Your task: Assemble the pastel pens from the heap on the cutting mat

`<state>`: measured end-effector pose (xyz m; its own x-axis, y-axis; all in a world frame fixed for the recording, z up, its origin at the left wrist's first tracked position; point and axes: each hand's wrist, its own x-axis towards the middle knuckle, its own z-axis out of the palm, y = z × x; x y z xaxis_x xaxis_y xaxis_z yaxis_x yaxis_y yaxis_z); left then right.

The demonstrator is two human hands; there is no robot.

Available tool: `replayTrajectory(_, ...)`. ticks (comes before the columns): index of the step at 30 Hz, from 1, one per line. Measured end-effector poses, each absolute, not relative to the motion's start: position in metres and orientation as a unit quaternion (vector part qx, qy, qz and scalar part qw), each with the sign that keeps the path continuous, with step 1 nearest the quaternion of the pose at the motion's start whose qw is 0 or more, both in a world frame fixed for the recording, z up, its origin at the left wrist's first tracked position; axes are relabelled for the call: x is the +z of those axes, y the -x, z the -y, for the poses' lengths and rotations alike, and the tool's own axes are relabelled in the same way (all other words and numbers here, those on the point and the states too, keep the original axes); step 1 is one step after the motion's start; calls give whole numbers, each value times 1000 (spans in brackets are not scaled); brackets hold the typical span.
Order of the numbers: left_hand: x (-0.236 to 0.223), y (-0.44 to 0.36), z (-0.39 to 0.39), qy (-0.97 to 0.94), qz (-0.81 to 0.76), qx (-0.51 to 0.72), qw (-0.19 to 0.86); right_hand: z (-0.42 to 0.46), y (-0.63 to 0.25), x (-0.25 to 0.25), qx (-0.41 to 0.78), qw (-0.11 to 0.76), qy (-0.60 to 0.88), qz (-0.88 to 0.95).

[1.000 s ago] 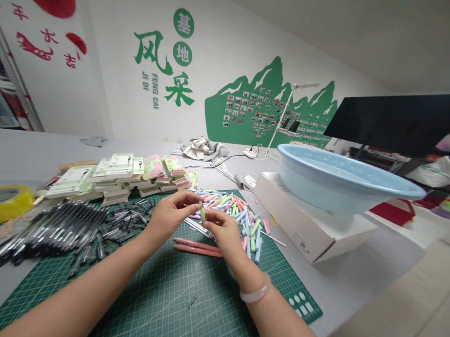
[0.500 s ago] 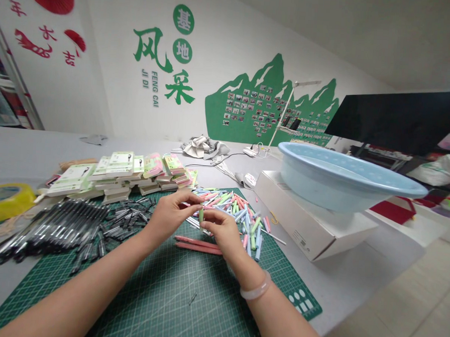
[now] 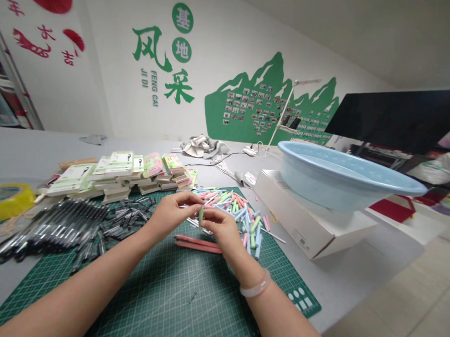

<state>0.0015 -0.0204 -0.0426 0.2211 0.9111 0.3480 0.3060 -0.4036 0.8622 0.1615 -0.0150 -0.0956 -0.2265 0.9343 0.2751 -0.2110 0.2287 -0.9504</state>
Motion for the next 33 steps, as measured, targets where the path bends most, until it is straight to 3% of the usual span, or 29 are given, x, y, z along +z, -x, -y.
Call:
replayTrajectory(26,-52,5,9,-661,-445,462,389,14,-169,-98,562,540,322,538)
replayTrajectory(29,-51,2,13,-707,-415,447,358,15,-172,-94,551,548,319,543)
replayTrajectory(33,-50,-6,20,-766,-388,455,236,16,-172,-90,565,547,312,533)
